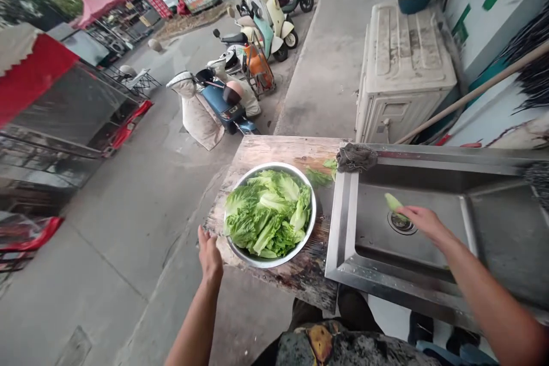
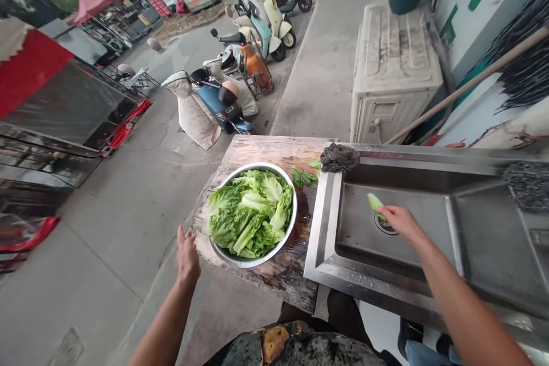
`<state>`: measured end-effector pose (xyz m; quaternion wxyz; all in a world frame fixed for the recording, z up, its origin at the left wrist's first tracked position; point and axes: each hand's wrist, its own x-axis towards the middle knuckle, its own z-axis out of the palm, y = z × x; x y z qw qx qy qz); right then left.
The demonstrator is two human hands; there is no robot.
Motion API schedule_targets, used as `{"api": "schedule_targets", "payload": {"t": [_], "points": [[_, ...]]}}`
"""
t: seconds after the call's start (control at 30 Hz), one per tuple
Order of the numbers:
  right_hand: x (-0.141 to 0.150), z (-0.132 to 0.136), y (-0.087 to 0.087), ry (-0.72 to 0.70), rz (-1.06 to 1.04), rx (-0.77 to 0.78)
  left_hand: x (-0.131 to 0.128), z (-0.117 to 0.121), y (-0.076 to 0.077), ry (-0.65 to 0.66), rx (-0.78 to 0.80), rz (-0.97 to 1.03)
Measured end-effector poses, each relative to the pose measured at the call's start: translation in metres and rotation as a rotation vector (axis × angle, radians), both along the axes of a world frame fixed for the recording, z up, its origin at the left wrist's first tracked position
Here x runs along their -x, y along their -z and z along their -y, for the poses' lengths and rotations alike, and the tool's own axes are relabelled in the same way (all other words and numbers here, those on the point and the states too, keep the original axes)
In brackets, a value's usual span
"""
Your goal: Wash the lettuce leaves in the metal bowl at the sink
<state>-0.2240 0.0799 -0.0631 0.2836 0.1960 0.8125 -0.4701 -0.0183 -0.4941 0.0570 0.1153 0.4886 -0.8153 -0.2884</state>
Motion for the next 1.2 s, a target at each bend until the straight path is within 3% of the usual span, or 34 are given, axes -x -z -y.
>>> {"api": "schedule_targets", "payload": {"t": [0.07, 0.13, 0.23, 0.3, 0.43, 0.6, 0.7, 0.8, 0.97, 1.1, 1.2], "points": [[-0.009, 0.049, -0.045, -0.117, -0.171, 0.076, 0.020, -0.005, -0.002, 0.188, 0.111, 0.035], [-0.014, 0.098, -0.077, -0.268, -0.337, 0.245, 0.033, -0.010, -0.002, 0.323, 0.151, 0.030], [-0.011, 0.157, -0.097, -0.434, -0.409, 0.424, 0.036, -0.013, 0.004, 0.451, 0.143, -0.029], [-0.004, 0.185, -0.094, -0.386, -0.398, 0.357, 0.028, -0.011, 0.010, 0.498, 0.135, -0.062], [0.008, 0.218, -0.072, -0.287, -0.325, 0.076, 0.002, 0.001, 0.020, 0.545, 0.115, -0.062], [-0.010, 0.254, -0.055, -0.442, -0.449, -0.003, -0.022, 0.019, 0.026, 0.584, 0.056, -0.041], [-0.027, 0.270, -0.053, -0.500, -0.401, -0.075, -0.025, 0.028, 0.025, 0.610, 0.032, -0.021], [-0.040, 0.279, -0.057, -0.518, -0.345, -0.176, -0.010, 0.033, 0.024, 0.651, 0.029, -0.025], [-0.042, 0.288, -0.069, -0.542, -0.277, -0.244, 0.036, 0.036, 0.032, 0.710, 0.068, -0.051], [-0.045, 0.285, -0.076, -0.482, -0.303, -0.235, 0.050, 0.031, 0.029, 0.707, -0.060, -0.034], [-0.080, 0.268, -0.066, -0.396, -0.478, -0.277, 0.079, 0.006, 0.015, 0.731, -0.236, -0.215]]}}
